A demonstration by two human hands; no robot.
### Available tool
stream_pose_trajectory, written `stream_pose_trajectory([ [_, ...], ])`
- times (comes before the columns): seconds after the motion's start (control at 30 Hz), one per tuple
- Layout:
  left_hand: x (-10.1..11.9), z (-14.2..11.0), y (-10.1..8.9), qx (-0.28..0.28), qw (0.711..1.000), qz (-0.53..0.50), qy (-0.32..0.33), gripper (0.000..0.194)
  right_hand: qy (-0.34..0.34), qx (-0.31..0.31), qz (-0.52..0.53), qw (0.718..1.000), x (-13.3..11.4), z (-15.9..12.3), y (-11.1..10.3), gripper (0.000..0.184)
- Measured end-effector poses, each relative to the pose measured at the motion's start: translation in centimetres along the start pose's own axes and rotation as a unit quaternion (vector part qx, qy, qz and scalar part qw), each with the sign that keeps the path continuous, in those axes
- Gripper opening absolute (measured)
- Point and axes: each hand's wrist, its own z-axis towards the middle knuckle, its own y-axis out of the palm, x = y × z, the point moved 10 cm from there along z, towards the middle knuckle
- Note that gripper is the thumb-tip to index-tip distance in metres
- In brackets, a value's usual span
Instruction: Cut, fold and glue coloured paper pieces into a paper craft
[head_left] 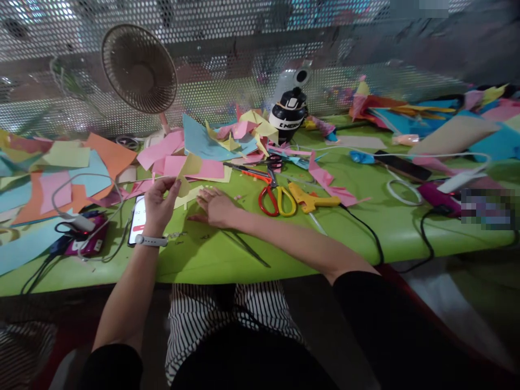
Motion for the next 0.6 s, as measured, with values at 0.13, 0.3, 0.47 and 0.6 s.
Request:
stream_pose_trajectory([
  [0.13, -3.9, -0.3, 0.6, 0.014, 0.987, -0.090, -0.135, 0.026, 0.022, 0.060, -0.027, 0.998, 0.1, -0.9, -1.2, 0.057],
  [0.3, -6.8, -1.1, 1.5, 0.018, 0.968, -0.112, -0.223, 0.019, 0.054, 0.066, -0.046, 0.995, 1.2, -1.1, -0.8, 0.059],
  [0.47, -8.2, -1.3, 1.0, 0.037, 0.957, -0.113, -0.265, 0.012, 0.065, 0.053, -0.040, 0.996, 1.8, 0.3, -0.9, 0.062],
  [0.6, -8.3, -1.0, 0.7, 0.038, 0.958, -0.119, -0.259, 0.011, 0.033, 0.060, -0.035, 0.997, 0.9, 1.4, -1.3, 0.055],
])
